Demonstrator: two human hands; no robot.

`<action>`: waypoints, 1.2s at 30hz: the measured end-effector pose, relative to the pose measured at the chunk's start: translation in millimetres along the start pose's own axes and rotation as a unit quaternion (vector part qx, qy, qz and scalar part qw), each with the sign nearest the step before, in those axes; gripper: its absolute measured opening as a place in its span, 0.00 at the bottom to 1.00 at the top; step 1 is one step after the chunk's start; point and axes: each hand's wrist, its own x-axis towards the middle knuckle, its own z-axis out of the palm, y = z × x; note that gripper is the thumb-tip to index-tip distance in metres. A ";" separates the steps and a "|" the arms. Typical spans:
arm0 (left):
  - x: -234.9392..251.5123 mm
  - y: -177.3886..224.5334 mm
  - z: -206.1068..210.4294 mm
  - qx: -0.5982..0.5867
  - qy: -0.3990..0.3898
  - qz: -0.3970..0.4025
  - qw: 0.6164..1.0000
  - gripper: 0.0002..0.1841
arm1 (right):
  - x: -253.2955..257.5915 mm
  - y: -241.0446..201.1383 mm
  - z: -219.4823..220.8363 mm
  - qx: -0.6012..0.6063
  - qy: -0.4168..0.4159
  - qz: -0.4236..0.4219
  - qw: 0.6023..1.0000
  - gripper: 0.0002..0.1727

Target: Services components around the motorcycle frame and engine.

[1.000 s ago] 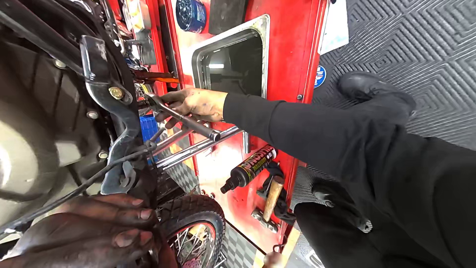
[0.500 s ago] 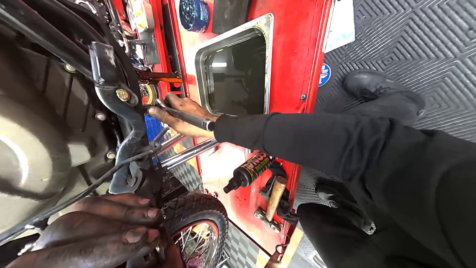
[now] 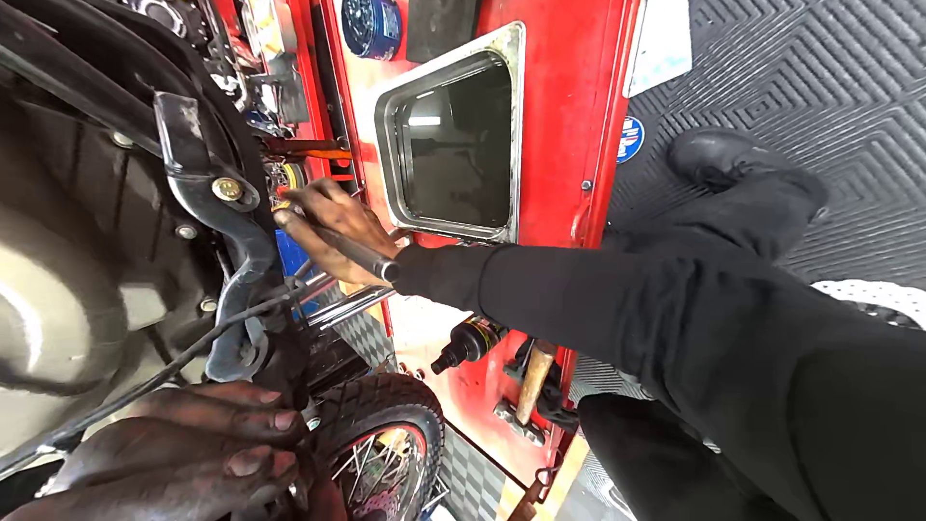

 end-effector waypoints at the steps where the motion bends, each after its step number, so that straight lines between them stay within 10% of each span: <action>1: -0.6 1.1 -0.3 -0.001 0.005 -0.009 1.000 0.32 | 3.3 1.2 2.5 0.019 0.011 -0.019 1.000 0.19; 12: -3.6 -12.9 8.3 0.027 0.073 0.047 0.996 0.26 | 4.2 -7.1 1.6 0.108 0.038 0.057 0.992 0.12; 17: 8.7 -11.6 31.7 0.008 0.093 0.135 0.986 0.27 | -3.5 -26.1 -20.1 0.158 -0.022 0.190 0.969 0.33; 22: -41.3 -33.2 47.0 0.071 0.293 0.245 0.921 0.27 | -28.4 -70.6 -48.5 0.180 0.003 0.225 0.957 0.20; 26: -108.4 -84.7 68.1 -0.034 0.381 0.087 0.920 0.19 | -42.7 -70.4 -69.4 0.224 0.032 0.184 0.957 0.23; 30: -90.7 -91.2 33.8 -0.087 0.182 -0.197 0.960 0.22 | -62.5 -79.6 -92.2 0.221 0.017 0.135 0.966 0.18; 36: -22.4 -123.9 23.4 -0.004 0.136 -0.279 0.951 0.19 | -65.6 -92.3 -119.6 0.172 -0.015 0.146 0.974 0.14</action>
